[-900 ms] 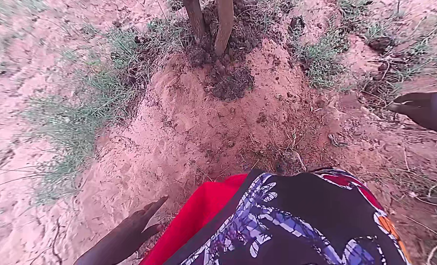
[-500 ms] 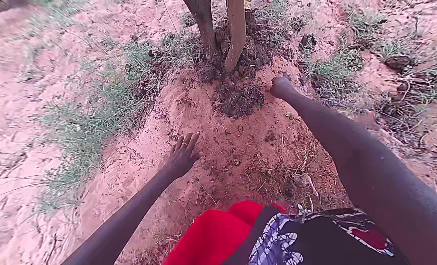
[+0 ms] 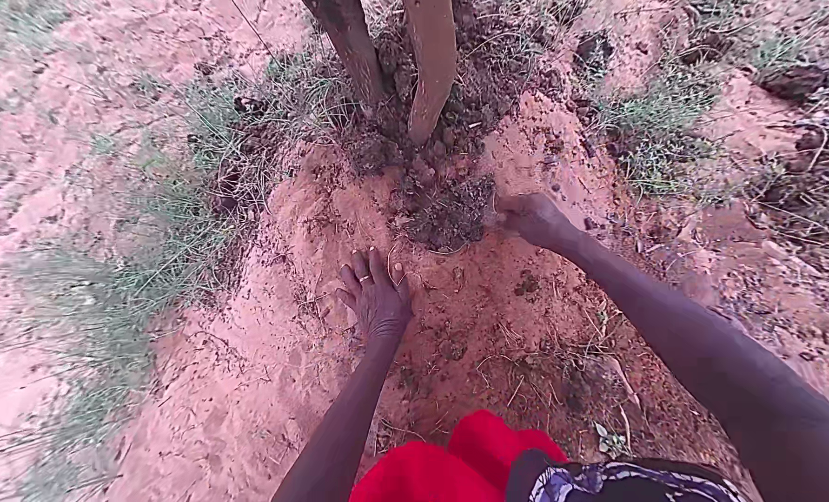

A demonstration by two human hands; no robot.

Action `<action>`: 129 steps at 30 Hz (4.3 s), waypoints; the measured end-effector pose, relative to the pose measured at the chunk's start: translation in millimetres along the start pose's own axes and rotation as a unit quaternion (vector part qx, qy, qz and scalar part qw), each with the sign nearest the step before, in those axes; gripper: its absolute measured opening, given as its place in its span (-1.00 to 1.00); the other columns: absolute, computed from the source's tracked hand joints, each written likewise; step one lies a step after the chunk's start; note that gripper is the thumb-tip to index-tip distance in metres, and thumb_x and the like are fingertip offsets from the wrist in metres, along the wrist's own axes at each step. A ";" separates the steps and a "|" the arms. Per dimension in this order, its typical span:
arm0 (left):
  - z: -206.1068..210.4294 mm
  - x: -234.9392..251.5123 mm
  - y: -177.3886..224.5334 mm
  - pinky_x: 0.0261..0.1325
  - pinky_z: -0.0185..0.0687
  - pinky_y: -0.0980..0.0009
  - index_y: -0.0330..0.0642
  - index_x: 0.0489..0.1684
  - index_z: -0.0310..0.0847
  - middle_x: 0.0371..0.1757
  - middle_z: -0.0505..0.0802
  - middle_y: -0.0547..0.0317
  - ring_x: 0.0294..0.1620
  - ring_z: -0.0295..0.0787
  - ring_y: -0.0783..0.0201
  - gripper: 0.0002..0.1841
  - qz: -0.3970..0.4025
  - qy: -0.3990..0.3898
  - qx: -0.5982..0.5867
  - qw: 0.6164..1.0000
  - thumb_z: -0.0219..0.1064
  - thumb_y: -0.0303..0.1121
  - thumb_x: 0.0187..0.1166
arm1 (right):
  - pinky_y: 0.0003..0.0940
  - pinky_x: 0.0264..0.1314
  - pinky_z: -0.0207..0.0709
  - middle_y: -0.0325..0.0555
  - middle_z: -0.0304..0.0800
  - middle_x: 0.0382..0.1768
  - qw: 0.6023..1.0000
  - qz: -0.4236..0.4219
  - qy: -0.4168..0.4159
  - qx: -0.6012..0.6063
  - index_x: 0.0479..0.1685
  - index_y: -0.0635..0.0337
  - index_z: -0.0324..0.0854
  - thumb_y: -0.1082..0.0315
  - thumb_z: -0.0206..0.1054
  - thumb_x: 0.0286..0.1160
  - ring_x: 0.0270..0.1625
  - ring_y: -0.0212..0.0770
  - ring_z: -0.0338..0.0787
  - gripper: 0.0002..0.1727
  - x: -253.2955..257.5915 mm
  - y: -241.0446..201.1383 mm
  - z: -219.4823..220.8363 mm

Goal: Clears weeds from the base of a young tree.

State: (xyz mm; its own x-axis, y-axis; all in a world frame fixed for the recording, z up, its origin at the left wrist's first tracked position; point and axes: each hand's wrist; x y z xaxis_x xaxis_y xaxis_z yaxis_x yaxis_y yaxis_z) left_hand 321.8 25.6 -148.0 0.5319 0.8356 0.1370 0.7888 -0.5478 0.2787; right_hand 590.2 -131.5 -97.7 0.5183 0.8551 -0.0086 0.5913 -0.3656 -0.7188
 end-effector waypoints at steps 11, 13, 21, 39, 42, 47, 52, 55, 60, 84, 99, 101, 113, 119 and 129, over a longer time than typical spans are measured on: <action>2.2 -3.0 -2.7 0.57 -0.07 -0.58 -0.15 0.73 0.37 0.77 0.34 -0.36 0.77 0.09 -0.56 -0.22 0.018 0.013 0.004 1.000 -0.29 0.18 0.71 | -0.03 0.13 0.52 0.17 0.65 0.23 0.870 0.376 0.254 0.193 0.45 0.31 0.51 -0.06 0.37 0.64 0.02 -0.08 0.64 -0.35 35.7 188.0 -108.5; 2.4 -3.2 -3.6 0.57 -0.07 -0.58 -0.16 0.72 0.38 0.77 0.35 -0.36 0.78 0.08 -0.56 -0.22 0.016 0.011 0.009 1.000 -0.29 0.18 0.70 | -0.02 0.22 0.51 0.15 0.62 0.31 0.858 0.392 0.234 0.234 0.51 0.29 0.47 -0.09 0.48 0.50 0.17 -0.06 0.63 -0.25 55.3 186.3 -110.1; 4.8 -3.2 -5.1 0.57 -0.11 -0.58 -0.12 0.74 0.37 0.77 0.36 -0.35 0.78 0.07 -0.56 -0.23 0.010 0.012 0.013 1.000 -0.29 0.17 0.70 | -0.06 0.21 0.63 0.14 0.59 0.33 0.812 0.405 0.330 0.260 0.60 0.29 0.34 0.31 0.38 0.57 0.22 -0.05 0.68 -0.38 99.9 173.9 -100.7; 4.9 -4.0 -0.4 0.55 -0.06 -0.60 -0.16 0.70 0.42 0.72 0.42 -0.37 0.74 0.16 -0.58 -0.23 0.014 0.033 0.018 0.999 -0.28 0.17 0.71 | -0.43 -0.23 0.42 -0.25 0.34 -0.18 0.688 0.322 0.487 0.431 0.28 0.06 0.35 0.22 -0.05 0.89 -0.32 -0.40 0.41 -0.78 63.0 107.9 -45.1; 4.1 -4.1 -2.1 0.53 -0.04 -0.60 -0.17 0.69 0.43 0.71 0.43 -0.40 0.73 0.17 -0.59 -0.23 0.017 0.035 0.021 0.999 -0.28 0.17 0.72 | -0.60 -0.43 0.35 -0.42 0.35 -0.48 0.768 0.247 0.415 0.420 -0.16 0.00 0.36 0.23 -0.05 0.91 -0.56 -0.54 0.36 -0.80 21.3 37.9 -4.0; 6.6 -4.0 -1.4 0.53 -0.02 -0.59 -0.15 0.69 0.43 0.71 0.44 -0.37 0.73 0.18 -0.58 -0.23 0.018 0.038 0.018 0.999 -0.29 0.17 0.73 | -0.63 -0.46 0.38 -0.45 0.48 -0.46 0.820 0.098 0.430 0.366 -0.13 0.09 0.47 0.32 0.37 0.61 -0.54 -0.58 0.43 -0.85 52.2 27.9 -4.6; 6.0 -3.6 -1.5 0.55 -0.01 -0.57 -0.12 0.69 0.44 0.74 0.40 -0.33 0.75 0.16 -0.55 -0.25 0.012 0.034 0.017 0.999 -0.25 0.16 0.71 | -0.13 0.17 0.58 0.03 0.75 -0.04 0.877 0.204 0.358 0.247 0.16 0.28 0.70 0.38 0.60 0.29 0.02 -0.15 0.71 -0.57 166.4 51.7 -46.8; 6.5 -3.8 -1.4 0.54 0.02 -0.57 -0.12 0.69 0.45 0.74 0.42 -0.32 0.74 0.19 -0.53 -0.25 0.014 0.033 0.020 0.999 -0.27 0.17 0.71 | -0.12 0.42 0.47 0.15 0.76 0.16 0.884 0.195 0.390 0.166 0.17 0.29 0.72 0.27 0.42 0.55 0.29 -0.05 0.70 -0.67 198.8 46.2 -47.4; 7.4 -3.7 -1.9 0.55 0.02 -0.56 -0.13 0.68 0.45 0.73 0.43 -0.33 0.73 0.20 -0.54 -0.25 0.015 0.035 0.025 0.999 -0.27 0.16 0.72 | -0.42 0.33 0.56 0.14 0.66 0.26 0.773 0.144 0.521 0.334 0.63 0.44 0.32 0.41 -0.01 0.83 0.21 -0.25 0.70 -0.53 208.1 49.6 -37.8; 5.4 0.0 -2.2 0.66 -0.13 -0.49 -0.06 0.76 0.35 0.80 0.33 -0.25 0.83 0.06 -0.42 -0.26 -0.007 0.003 0.025 1.000 -0.30 0.16 0.72 | -0.40 -0.13 0.50 -0.23 0.63 -0.29 0.708 0.317 0.560 0.292 -0.14 0.17 0.64 0.24 0.45 0.58 -0.28 -0.40 0.58 -0.81 -45.7 90.1 -26.5; 8.6 -3.0 -6.3 0.63 -0.13 -0.51 -0.10 0.73 0.38 0.77 0.37 -0.29 0.80 0.10 -0.46 -0.20 0.003 0.018 0.027 0.999 -0.35 0.21 0.69 | 0.03 0.67 0.35 0.30 0.57 0.52 0.785 0.419 0.446 0.098 0.71 0.33 0.28 0.25 0.12 0.78 0.60 0.14 0.56 -0.42 30.4 206.2 -68.8; 9.8 -1.9 -8.1 0.61 -0.11 -0.52 -0.11 0.73 0.38 0.77 0.38 -0.30 0.80 0.11 -0.47 -0.20 0.004 0.026 0.032 0.999 -0.35 0.21 0.69 | -0.12 0.40 0.55 0.15 0.75 0.23 0.718 0.403 0.544 0.165 0.64 0.31 0.35 0.32 0.01 0.82 0.26 -0.04 0.75 -0.51 35.5 216.3 -63.6; 6.4 -1.7 -7.3 0.68 -0.14 -0.45 -0.15 0.75 0.33 0.80 0.32 -0.27 0.83 0.04 -0.44 -0.22 0.000 0.006 0.029 1.000 -0.32 0.17 0.70 | -0.35 -0.34 0.36 -0.22 0.37 -0.31 0.698 0.383 0.497 0.345 0.18 0.18 0.48 0.14 0.02 0.89 -0.43 -0.36 0.38 -0.70 -50.5 160.8 -28.9; 7.0 -1.1 -7.0 0.66 -0.12 -0.46 -0.13 0.76 0.32 0.80 0.32 -0.28 0.82 0.04 -0.46 -0.21 0.001 0.009 0.035 0.999 -0.36 0.19 0.72 | -0.41 -0.17 0.54 -0.24 0.58 -0.30 0.741 0.314 0.553 0.214 0.01 0.27 0.58 0.24 0.49 0.51 -0.34 -0.44 0.56 -0.68 -114.3 195.8 -24.7; 6.5 -3.4 -7.3 0.62 -0.09 -0.48 -0.15 0.74 0.34 0.77 0.36 -0.31 0.80 0.09 -0.47 -0.17 0.012 0.017 0.040 0.999 -0.38 0.22 0.70 | 0.34 0.67 0.28 0.28 0.50 0.62 0.930 0.242 0.167 -0.220 0.67 0.16 0.41 0.49 0.19 0.60 0.64 0.33 0.51 -0.42 -16.1 220.5 -72.9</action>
State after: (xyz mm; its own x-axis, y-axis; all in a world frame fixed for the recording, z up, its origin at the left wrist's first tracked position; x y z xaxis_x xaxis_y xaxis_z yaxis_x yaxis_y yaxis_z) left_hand 316.3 26.5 -156.7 0.5406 0.8229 0.1750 0.7994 -0.5672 0.1979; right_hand 757.3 -252.7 -205.3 0.9092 0.4162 0.0125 0.3962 -0.8555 -0.3333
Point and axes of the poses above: each hand's wrist, its own x-axis towards the middle knuckle, its own z-axis out of the palm, y = z × x
